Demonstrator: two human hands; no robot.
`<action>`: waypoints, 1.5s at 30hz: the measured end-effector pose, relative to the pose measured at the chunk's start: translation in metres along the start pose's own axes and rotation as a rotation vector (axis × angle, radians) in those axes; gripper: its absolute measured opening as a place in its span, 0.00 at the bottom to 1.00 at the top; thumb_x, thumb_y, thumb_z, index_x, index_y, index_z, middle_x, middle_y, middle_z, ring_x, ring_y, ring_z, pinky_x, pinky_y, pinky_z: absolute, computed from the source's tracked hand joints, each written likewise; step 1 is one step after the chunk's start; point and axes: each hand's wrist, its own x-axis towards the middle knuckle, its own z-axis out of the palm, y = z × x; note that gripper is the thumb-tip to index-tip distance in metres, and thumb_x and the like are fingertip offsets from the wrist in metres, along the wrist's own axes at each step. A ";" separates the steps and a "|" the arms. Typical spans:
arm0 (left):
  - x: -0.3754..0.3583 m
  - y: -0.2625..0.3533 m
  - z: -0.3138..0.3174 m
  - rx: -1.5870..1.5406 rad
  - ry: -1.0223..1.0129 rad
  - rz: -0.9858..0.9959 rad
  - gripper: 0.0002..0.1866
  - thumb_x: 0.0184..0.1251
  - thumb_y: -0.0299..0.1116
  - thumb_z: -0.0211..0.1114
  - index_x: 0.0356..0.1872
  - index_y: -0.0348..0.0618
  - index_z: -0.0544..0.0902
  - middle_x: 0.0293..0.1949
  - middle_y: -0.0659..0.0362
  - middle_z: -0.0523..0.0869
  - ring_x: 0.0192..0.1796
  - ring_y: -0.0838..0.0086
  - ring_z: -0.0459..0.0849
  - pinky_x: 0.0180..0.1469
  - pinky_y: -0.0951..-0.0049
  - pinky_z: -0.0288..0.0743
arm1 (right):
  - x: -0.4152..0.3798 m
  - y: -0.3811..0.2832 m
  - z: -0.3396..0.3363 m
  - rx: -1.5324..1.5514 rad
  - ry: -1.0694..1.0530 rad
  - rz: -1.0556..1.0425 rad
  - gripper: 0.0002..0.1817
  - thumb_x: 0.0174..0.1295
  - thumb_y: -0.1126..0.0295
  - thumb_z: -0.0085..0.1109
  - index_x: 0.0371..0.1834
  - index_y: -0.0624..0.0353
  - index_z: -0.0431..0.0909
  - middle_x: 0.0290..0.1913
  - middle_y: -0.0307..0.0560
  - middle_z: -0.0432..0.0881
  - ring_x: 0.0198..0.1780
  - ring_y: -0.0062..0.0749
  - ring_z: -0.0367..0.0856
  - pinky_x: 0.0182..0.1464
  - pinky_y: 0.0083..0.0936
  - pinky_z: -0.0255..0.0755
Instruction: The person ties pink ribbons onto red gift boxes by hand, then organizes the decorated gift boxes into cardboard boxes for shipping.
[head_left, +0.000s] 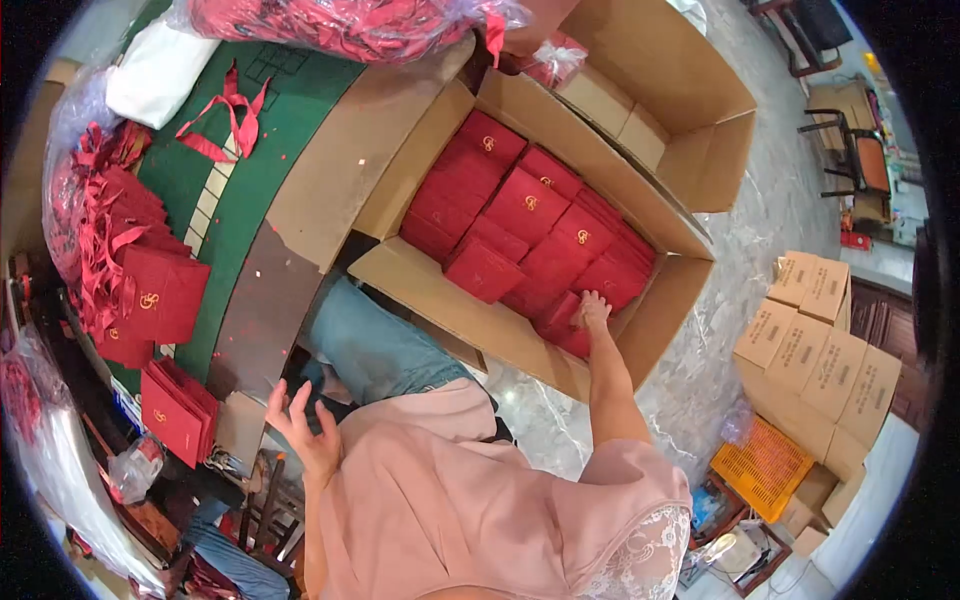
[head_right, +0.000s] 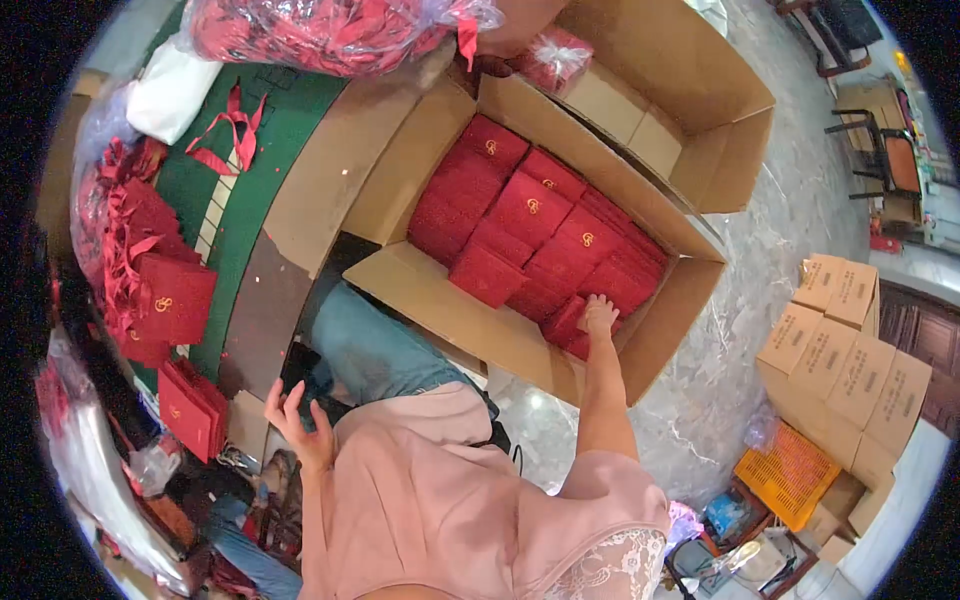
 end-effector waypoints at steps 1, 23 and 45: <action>0.000 0.001 0.002 -0.014 0.000 -0.003 0.23 0.58 0.18 0.64 0.58 0.43 0.81 0.67 0.45 0.69 0.67 0.50 0.67 0.65 0.56 0.64 | -0.004 -0.001 -0.010 0.011 -0.016 0.005 0.25 0.58 0.58 0.60 0.61 0.46 0.72 0.64 0.43 0.72 0.66 0.47 0.73 0.64 0.56 0.66; 0.003 0.014 0.009 -0.065 -0.019 -0.052 0.25 0.57 0.17 0.64 0.57 0.45 0.81 0.67 0.46 0.70 0.63 0.54 0.70 0.62 0.60 0.67 | -0.013 -0.004 -0.011 0.090 -0.055 -0.008 0.45 0.40 0.50 0.81 0.63 0.49 0.69 0.64 0.47 0.74 0.67 0.52 0.73 0.70 0.56 0.63; 0.013 0.009 0.011 -0.309 -0.123 -0.066 0.21 0.60 0.17 0.62 0.56 0.41 0.79 0.66 0.47 0.70 0.66 0.52 0.71 0.66 0.59 0.67 | -0.065 0.042 -0.062 0.013 0.055 -0.277 0.42 0.42 0.51 0.80 0.61 0.62 0.77 0.52 0.57 0.85 0.55 0.50 0.84 0.57 0.40 0.77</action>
